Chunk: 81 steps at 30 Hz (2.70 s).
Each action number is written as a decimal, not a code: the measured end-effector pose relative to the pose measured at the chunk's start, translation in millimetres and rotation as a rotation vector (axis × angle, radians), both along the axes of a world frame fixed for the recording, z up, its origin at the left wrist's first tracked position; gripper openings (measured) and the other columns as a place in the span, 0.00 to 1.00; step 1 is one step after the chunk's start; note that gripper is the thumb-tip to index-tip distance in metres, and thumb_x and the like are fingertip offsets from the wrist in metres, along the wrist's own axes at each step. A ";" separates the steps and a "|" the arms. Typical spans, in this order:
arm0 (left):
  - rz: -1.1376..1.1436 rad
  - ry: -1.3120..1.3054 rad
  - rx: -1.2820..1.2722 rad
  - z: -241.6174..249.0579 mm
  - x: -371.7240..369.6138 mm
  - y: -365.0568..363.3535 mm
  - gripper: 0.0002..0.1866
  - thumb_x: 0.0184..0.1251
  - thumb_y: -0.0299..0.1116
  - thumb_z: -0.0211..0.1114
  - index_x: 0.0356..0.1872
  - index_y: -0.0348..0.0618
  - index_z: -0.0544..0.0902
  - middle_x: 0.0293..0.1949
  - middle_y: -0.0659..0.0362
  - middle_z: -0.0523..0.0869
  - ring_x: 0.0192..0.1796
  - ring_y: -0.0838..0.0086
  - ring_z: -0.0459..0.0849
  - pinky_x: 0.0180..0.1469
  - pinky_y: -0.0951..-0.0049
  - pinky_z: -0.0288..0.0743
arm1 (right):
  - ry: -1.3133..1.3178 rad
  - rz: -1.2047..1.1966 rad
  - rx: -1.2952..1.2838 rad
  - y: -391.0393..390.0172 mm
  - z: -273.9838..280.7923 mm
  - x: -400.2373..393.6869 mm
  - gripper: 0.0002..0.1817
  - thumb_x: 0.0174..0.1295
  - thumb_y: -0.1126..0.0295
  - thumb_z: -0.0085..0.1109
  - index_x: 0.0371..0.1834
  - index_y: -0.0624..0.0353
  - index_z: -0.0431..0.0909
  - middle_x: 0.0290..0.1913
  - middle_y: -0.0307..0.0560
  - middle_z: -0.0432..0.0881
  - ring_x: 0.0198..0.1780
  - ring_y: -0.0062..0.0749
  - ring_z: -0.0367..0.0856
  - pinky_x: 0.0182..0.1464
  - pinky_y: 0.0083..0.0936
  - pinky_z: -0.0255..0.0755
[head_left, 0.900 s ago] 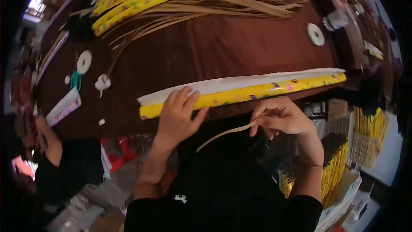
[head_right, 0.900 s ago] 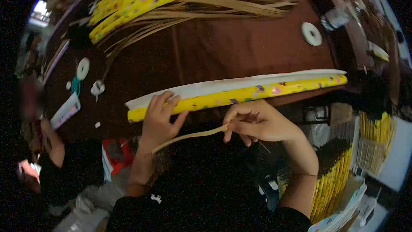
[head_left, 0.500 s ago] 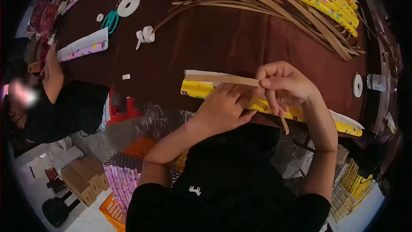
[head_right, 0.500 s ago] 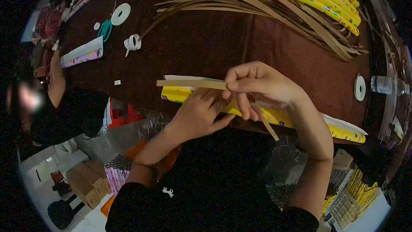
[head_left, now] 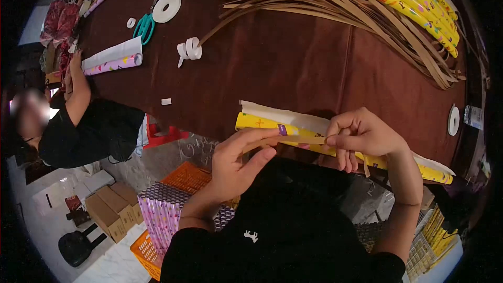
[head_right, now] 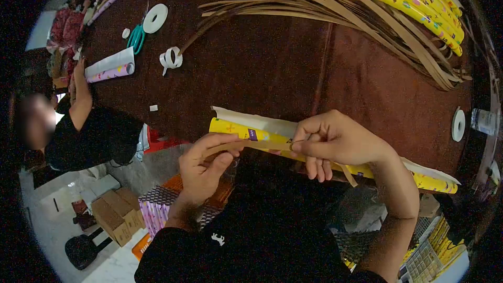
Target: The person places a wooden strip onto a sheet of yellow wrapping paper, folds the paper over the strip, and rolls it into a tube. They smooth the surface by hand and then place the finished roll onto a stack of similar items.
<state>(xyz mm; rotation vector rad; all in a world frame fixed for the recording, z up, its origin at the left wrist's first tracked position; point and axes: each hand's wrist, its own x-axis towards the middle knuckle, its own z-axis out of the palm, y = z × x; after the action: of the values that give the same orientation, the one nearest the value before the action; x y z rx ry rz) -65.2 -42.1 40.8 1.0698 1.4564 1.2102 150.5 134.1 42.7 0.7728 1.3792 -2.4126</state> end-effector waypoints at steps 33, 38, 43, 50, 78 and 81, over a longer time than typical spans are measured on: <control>-0.154 0.361 -0.023 -27.3 -66.7 24.6 0.19 0.59 0.20 0.61 0.54 0.32 0.80 0.44 0.54 0.86 0.38 0.82 0.78 0.42 0.81 0.71 | 0.423 -0.030 0.600 -0.2 -24.1 -1.4 0.07 0.67 0.73 0.58 0.34 0.65 0.79 0.58 0.57 0.79 0.53 0.35 0.81 0.51 0.29 0.74; -0.058 0.221 -0.159 -27.7 -63.9 24.1 0.17 0.63 0.21 0.62 0.54 0.33 0.80 0.44 0.55 0.87 0.37 0.83 0.79 0.39 0.82 0.72 | 0.325 -0.259 0.236 1.5 -19.8 -1.7 0.09 0.71 0.73 0.52 0.35 0.67 0.78 0.57 0.54 0.79 0.50 0.29 0.81 0.52 0.25 0.73; 0.151 0.321 -0.240 -32.5 -50.1 39.2 0.16 0.65 0.22 0.65 0.53 0.35 0.81 0.39 0.60 0.87 0.34 0.86 0.77 0.37 0.84 0.71 | 0.452 -0.461 0.286 7.3 -20.1 0.3 0.09 0.70 0.71 0.53 0.34 0.66 0.78 0.53 0.54 0.80 0.51 0.30 0.81 0.54 0.26 0.73; 0.117 0.693 -0.103 -37.1 -53.6 47.4 0.09 0.61 0.25 0.69 0.42 0.39 0.85 0.30 0.66 0.79 0.28 0.84 0.68 0.31 0.82 0.65 | 0.617 0.118 1.415 -12.8 -11.6 -5.5 0.07 0.55 0.67 0.64 0.32 0.58 0.79 0.49 0.50 0.83 0.46 0.42 0.79 0.46 0.36 0.70; 0.083 -0.120 -0.252 -28.2 -77.1 45.1 0.18 0.62 0.17 0.64 0.55 0.33 0.80 0.46 0.50 0.87 0.42 0.78 0.84 0.48 0.77 0.79 | 0.359 0.231 1.731 -21.6 -23.2 -9.9 0.12 0.50 0.62 0.66 0.33 0.51 0.74 0.52 0.42 0.82 0.63 0.38 0.72 0.62 0.45 0.63; 0.136 0.064 -0.186 -32.0 -68.4 40.6 0.19 0.63 0.18 0.64 0.56 0.34 0.80 0.47 0.52 0.87 0.43 0.79 0.83 0.49 0.78 0.78 | 0.350 0.230 1.741 -21.6 -23.7 -9.6 0.12 0.50 0.62 0.67 0.32 0.51 0.74 0.52 0.41 0.82 0.63 0.37 0.72 0.62 0.45 0.63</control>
<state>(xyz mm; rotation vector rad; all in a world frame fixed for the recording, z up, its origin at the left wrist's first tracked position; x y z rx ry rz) -133.6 -1.6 8.8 0.9027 1.6789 1.1166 140.9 112.5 19.0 0.3031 3.2898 -0.6316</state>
